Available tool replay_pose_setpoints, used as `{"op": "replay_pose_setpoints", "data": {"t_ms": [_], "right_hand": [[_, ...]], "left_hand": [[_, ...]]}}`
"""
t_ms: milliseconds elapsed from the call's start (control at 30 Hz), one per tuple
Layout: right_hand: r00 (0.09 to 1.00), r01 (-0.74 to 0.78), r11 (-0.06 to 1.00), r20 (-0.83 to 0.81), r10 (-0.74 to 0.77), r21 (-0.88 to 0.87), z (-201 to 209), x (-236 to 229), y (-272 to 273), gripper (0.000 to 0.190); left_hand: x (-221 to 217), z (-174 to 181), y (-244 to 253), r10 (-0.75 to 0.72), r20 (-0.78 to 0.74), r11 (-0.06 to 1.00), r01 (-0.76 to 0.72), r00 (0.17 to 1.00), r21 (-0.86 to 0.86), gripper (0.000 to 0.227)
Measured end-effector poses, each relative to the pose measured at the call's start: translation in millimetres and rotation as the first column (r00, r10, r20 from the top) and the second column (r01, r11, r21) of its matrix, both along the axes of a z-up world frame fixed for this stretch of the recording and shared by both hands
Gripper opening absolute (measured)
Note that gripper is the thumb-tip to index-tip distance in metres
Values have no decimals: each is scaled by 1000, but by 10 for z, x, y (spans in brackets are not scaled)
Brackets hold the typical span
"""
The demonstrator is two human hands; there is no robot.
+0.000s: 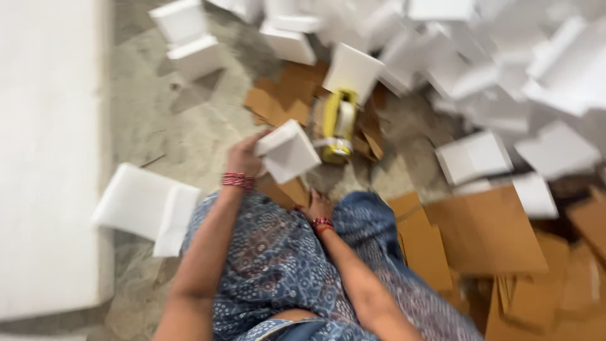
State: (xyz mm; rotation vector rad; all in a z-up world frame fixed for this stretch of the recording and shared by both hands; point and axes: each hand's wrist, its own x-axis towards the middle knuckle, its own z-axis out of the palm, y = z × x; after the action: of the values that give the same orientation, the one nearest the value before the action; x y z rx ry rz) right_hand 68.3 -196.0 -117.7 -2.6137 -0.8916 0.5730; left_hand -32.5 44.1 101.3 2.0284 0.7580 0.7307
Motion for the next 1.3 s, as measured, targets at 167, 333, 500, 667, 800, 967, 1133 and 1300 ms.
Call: {"op": "replay_pose_setpoints", "data": {"t_ms": [167, 333, 500, 667, 800, 967, 1133, 1300], "right_hand": [[980, -145, 972, -161, 115, -187, 231, -1, 144, 99], [944, -256, 930, -276, 181, -265, -52, 133, 326, 85], [954, -179, 956, -278, 112, -231, -193, 66, 629, 78], [876, -245, 966, -446, 181, -89, 208, 2, 604, 73], [873, -487, 857, -94, 478, -169, 484, 516, 737, 88], [825, -482, 562, -132, 550, -672, 382, 886, 669, 79], [826, -507, 655, -100, 555, -560, 403, 808, 256, 59], [835, -492, 788, 56, 548, -371, 635, 663, -621, 41]], "left_hand": [[151, -178, -44, 5, -130, 998, -14, 991, -65, 61], [185, -180, -18, 13, -201, 996, -29, 980, -81, 64], [235, -126, 28, -1, -215, 993, -25, 977, -118, 64], [260, -71, -34, 6, -252, 995, -31, 968, -95, 65], [243, -74, 38, 6, -292, 989, -48, 956, -137, 67], [310, -285, 73, 51, -236, 985, -88, 970, -147, 65], [436, -735, 164, 21, -354, 964, -113, 935, -241, 33], [312, -774, 311, 27, -322, 982, -85, 947, -168, 59]]}}
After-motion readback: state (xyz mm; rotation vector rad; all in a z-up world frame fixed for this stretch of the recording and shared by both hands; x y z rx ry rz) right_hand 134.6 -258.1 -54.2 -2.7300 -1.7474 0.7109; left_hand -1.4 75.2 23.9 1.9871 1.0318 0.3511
